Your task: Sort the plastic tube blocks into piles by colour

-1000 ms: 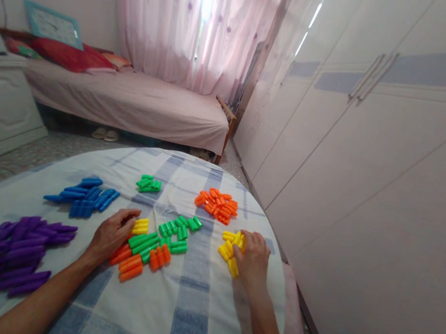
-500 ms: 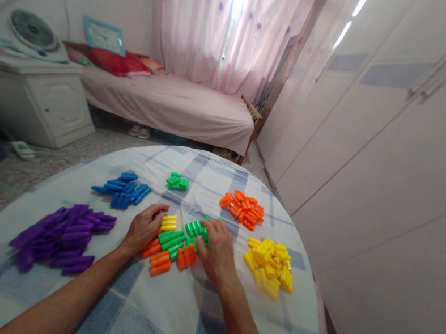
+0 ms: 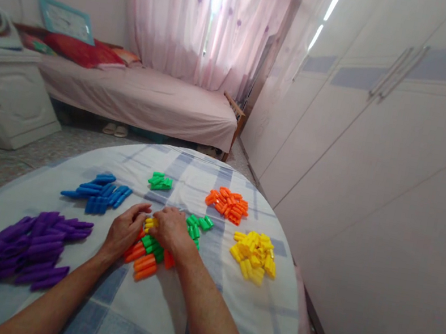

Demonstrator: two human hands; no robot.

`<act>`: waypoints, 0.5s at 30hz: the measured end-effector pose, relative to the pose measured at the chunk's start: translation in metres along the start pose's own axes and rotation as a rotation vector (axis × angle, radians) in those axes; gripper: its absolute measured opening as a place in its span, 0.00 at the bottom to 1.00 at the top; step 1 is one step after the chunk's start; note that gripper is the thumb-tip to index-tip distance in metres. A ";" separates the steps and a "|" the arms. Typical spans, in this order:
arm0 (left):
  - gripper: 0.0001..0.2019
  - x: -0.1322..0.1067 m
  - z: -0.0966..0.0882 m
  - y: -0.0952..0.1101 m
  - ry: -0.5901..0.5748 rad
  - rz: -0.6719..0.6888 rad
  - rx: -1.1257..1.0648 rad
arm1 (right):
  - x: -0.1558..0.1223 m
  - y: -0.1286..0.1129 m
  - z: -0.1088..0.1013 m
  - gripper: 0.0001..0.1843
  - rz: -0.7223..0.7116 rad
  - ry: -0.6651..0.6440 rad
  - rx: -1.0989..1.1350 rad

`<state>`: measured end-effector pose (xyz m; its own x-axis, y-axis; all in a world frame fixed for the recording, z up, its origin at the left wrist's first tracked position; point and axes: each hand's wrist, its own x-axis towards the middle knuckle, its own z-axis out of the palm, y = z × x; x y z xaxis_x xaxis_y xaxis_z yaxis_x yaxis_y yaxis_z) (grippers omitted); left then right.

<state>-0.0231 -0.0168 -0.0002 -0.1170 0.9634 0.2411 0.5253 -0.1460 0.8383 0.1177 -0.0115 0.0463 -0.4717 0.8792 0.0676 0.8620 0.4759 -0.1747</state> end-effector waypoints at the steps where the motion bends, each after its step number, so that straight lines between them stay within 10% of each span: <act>1: 0.17 0.000 0.000 0.000 -0.003 -0.001 0.003 | -0.001 0.000 0.000 0.17 -0.004 0.002 -0.011; 15: 0.18 0.003 0.000 -0.007 -0.031 0.010 0.002 | -0.008 -0.005 -0.004 0.15 0.008 0.067 -0.080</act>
<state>-0.0273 -0.0128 -0.0051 -0.0852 0.9684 0.2344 0.5278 -0.1557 0.8350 0.1175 -0.0206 0.0505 -0.4537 0.8812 0.1325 0.8790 0.4670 -0.0964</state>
